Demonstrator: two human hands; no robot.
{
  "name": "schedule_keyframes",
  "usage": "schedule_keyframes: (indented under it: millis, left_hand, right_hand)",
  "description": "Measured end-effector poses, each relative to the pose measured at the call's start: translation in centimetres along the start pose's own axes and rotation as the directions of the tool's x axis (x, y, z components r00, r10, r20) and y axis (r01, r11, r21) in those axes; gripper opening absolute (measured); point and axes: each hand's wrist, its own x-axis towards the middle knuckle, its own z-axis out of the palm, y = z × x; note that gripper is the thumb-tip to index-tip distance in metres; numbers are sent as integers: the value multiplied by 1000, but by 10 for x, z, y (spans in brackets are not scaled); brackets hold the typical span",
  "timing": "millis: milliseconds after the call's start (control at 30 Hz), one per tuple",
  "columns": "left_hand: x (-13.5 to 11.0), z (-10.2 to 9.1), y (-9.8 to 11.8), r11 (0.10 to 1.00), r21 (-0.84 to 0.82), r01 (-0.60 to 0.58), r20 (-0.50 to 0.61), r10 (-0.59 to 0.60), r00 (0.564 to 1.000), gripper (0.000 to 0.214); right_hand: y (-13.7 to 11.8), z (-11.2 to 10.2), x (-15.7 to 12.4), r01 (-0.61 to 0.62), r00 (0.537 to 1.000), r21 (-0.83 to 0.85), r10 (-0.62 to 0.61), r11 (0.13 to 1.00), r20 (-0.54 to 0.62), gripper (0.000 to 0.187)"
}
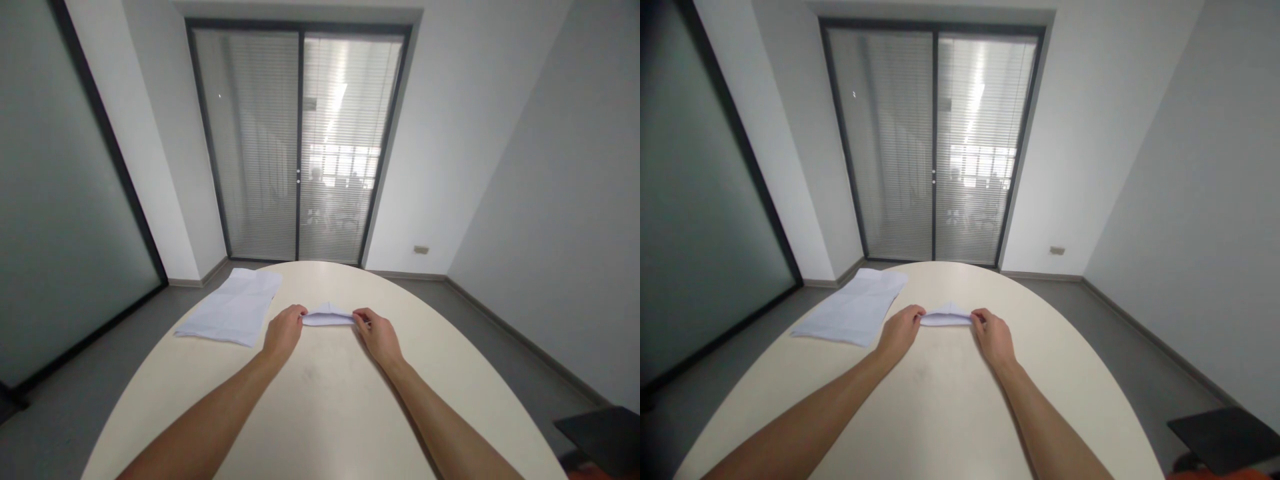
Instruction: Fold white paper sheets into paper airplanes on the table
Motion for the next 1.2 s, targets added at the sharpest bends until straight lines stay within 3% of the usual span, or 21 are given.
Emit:
schedule_keyframes:
  millis: [433, 667, 933, 1200]
  left_hand:
    - [0, 2, -1, 987, -158, -15, -70, 4, 998, 14]
    - [1, 4, -2, 957, -269, -112, -126, 80, 989, 19]
    - [1, 5, 2, 883, -436, -173, -109, 139, 984, 20]
    - [-1, 3, 9, 838, -520, -167, -59, 160, 985, 7]
  right_hand:
    - [3, 2, 3, 86, 987, 134, -65, 987, -150, 27]
    - [3, 4, 3, 279, 944, 136, -246, 950, -220, 24]
    - [1, 4, 1, 349, 925, 152, -314, 925, -213, 23]
    - [-10, 1, -6, 403, 912, 98, -392, 910, -119, 27]
